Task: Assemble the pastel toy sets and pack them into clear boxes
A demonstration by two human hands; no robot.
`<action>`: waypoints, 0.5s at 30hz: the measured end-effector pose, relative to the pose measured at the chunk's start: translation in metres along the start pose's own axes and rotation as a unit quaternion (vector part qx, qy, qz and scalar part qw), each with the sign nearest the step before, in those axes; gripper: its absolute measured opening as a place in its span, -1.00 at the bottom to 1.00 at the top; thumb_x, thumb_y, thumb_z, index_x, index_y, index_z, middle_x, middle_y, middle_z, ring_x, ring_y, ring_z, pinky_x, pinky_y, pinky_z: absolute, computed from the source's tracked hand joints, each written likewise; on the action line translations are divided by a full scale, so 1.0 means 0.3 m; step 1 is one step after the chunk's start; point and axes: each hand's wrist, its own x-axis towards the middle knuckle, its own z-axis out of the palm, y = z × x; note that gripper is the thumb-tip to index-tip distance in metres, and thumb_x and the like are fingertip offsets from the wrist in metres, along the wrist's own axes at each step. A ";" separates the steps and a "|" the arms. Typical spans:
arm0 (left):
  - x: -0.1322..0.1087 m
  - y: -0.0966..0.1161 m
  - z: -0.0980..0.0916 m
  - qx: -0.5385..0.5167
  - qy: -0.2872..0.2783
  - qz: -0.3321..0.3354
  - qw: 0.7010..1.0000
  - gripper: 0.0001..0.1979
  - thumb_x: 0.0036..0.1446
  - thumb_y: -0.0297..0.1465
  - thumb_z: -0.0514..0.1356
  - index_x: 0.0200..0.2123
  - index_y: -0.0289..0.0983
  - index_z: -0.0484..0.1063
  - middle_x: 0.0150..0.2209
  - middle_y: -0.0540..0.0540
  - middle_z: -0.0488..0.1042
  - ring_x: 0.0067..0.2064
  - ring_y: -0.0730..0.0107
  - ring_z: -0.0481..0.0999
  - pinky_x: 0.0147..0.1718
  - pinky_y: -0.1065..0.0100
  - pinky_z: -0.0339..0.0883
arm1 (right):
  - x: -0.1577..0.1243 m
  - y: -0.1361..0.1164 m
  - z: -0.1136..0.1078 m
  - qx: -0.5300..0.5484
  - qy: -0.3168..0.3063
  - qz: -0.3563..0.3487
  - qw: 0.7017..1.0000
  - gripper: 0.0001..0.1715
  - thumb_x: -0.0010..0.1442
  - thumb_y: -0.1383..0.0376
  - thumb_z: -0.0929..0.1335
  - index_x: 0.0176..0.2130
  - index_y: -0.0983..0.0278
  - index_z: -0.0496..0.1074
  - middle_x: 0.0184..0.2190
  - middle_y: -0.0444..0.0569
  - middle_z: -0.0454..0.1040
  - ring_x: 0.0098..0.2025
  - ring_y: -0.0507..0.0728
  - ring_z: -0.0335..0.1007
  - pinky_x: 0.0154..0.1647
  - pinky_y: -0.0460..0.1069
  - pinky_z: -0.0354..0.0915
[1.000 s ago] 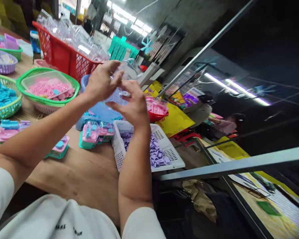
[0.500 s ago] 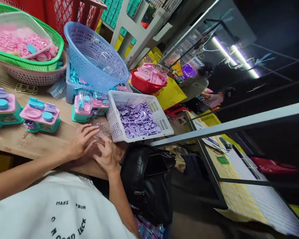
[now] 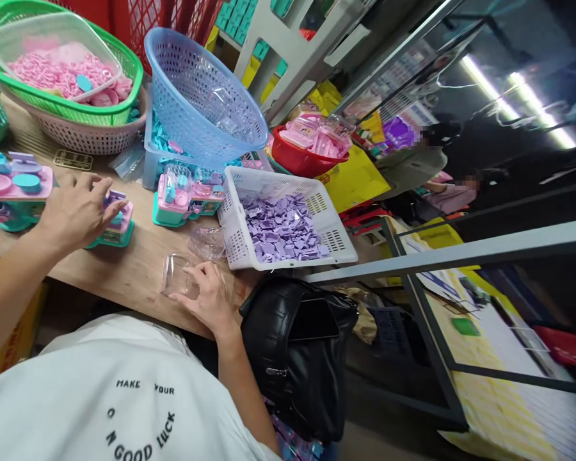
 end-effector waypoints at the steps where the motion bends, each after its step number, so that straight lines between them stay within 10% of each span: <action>1: -0.013 0.021 -0.004 -0.007 -0.002 -0.007 1.000 -0.29 0.40 -0.05 -0.20 0.35 -0.45 0.20 0.29 -0.48 0.28 0.29 -0.32 0.27 0.19 -0.13 0.23 | 0.000 0.007 -0.016 0.008 -0.011 -0.018 1.000 -0.23 0.04 0.01 0.59 0.17 0.20 0.49 0.05 0.12 0.42 0.12 0.28 0.41 0.24 0.22 0.38; 5: -0.057 0.027 0.005 -0.107 0.018 0.003 0.994 -0.27 0.38 0.05 -0.17 0.36 -0.34 0.21 0.29 -0.36 0.30 0.19 -0.09 0.44 0.12 0.04 0.36 | 0.006 0.036 -0.033 0.027 -0.098 -0.065 0.993 0.23 -0.08 0.06 0.65 0.41 0.18 0.18 0.42 0.23 0.04 0.47 0.38 0.01 0.46 0.30 0.13; 10: -0.107 -0.063 0.114 -0.273 -0.049 0.110 0.955 -0.12 0.23 0.25 -0.06 0.39 -0.22 0.19 0.34 -0.26 0.28 0.33 0.02 0.29 0.35 0.08 0.11 | 0.003 0.045 0.007 0.038 -0.117 0.001 0.992 0.14 -0.03 0.12 0.63 0.40 0.08 0.18 0.32 0.16 0.13 0.43 0.33 0.11 0.42 0.27 0.21; 15: -0.219 0.004 0.251 -0.399 -0.080 0.104 0.908 -0.03 0.21 0.14 0.11 0.52 -0.15 -0.16 0.40 -0.27 0.15 0.41 -0.06 0.18 0.34 0.01 0.16 | -0.011 0.055 0.004 0.048 -0.107 0.018 0.993 0.17 -0.04 0.13 0.61 0.41 0.11 0.14 0.31 0.16 0.12 0.42 0.34 0.13 0.42 0.26 0.21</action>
